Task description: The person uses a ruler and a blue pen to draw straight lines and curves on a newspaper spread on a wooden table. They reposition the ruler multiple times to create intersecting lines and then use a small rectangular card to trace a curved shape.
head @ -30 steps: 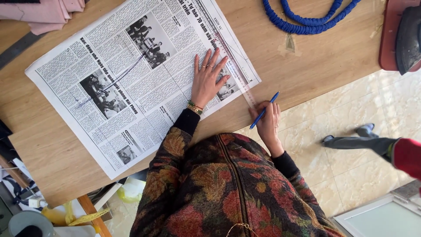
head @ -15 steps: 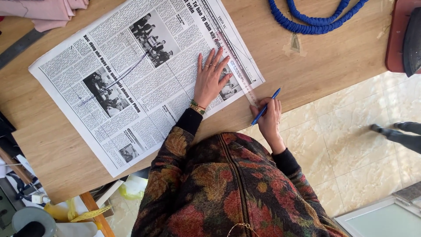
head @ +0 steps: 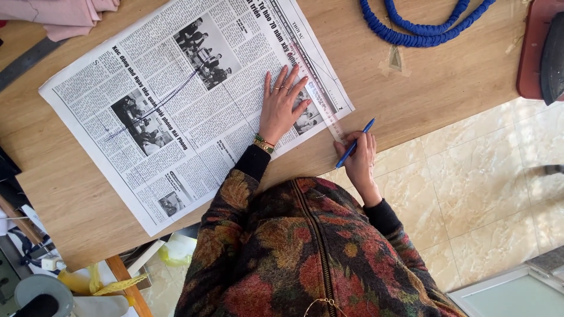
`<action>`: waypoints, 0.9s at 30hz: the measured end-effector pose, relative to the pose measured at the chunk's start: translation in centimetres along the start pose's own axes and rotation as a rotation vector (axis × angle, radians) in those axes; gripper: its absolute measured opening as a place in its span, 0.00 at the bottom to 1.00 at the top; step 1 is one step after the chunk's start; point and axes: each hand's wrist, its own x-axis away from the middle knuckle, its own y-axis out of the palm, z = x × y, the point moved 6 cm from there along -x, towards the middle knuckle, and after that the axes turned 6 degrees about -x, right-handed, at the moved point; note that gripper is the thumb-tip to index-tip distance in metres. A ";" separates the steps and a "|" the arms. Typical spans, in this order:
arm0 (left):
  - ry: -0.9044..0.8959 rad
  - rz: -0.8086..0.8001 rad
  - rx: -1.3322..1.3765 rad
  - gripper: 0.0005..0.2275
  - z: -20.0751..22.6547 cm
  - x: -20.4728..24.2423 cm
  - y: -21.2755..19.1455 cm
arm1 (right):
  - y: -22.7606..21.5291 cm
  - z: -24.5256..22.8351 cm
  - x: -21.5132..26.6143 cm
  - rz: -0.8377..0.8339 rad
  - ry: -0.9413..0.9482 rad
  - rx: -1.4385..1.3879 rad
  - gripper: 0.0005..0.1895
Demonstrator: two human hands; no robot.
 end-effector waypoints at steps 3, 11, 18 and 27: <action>-0.006 0.002 0.009 0.23 0.0 0.0 -0.1 | 0.0 0.1 0.0 0.000 0.001 -0.001 0.21; 0.000 0.041 0.007 0.23 0.1 0.1 -0.1 | 0.1 0.4 0.0 -0.001 -0.024 0.009 0.21; -0.008 0.030 0.002 0.23 0.0 0.1 0.0 | 0.0 -0.2 -0.3 0.018 -0.008 -0.006 0.20; -0.065 0.061 0.031 0.21 -0.3 0.1 1.4 | -0.2 -4.3 -6.8 0.090 -0.123 -0.272 0.26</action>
